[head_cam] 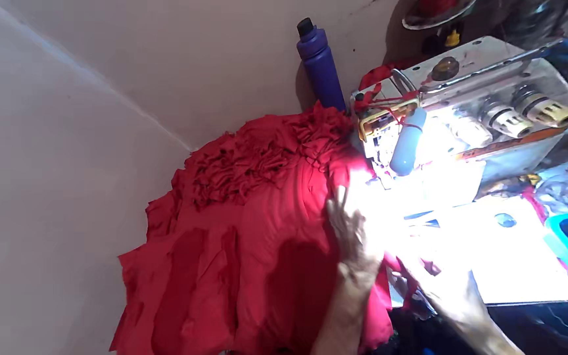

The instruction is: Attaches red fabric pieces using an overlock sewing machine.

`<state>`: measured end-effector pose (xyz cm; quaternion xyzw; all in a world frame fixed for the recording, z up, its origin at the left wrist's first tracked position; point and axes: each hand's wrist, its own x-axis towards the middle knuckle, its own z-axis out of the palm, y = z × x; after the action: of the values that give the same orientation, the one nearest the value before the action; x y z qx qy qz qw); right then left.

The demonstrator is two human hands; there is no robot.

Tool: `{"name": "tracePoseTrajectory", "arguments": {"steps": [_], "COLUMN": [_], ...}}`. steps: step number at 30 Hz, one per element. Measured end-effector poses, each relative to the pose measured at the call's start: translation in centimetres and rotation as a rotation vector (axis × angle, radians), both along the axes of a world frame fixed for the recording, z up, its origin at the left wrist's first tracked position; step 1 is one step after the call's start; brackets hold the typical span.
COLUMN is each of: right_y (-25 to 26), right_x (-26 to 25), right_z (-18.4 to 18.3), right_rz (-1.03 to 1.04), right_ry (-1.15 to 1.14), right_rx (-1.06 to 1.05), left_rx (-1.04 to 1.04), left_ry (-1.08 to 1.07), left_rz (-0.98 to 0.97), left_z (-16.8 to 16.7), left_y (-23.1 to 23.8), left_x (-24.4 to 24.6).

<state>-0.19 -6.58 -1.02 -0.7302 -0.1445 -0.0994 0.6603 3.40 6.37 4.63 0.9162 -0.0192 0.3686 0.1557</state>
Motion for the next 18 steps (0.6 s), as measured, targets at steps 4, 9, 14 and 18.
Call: {"name": "tracePoseTrajectory", "arguments": {"steps": [4, 9, 14, 18], "right_y": [-0.7, -0.6, 0.0, 0.2], "right_x": [-1.3, 0.3, 1.9, 3.8], "right_z": [-0.5, 0.0, 0.6, 1.1], "right_rz": [-0.028, -0.101, -0.074, -0.121], "right_ry": [-0.061, -0.102, -0.095, -0.14], "right_rx": [0.124, 0.106, 0.184, 0.027], "left_rx": [0.136, 0.036, -0.146, -0.185], "left_ry": [-0.051, 0.042, 0.094, 0.308], "left_rz": [0.092, 0.106, 0.032, -0.005], "left_z": [-1.7, -2.2, -1.6, 0.2], "left_y": [-2.9, -3.5, -2.8, -1.0], "left_x": [-2.8, -2.3, -1.4, 0.0]}}
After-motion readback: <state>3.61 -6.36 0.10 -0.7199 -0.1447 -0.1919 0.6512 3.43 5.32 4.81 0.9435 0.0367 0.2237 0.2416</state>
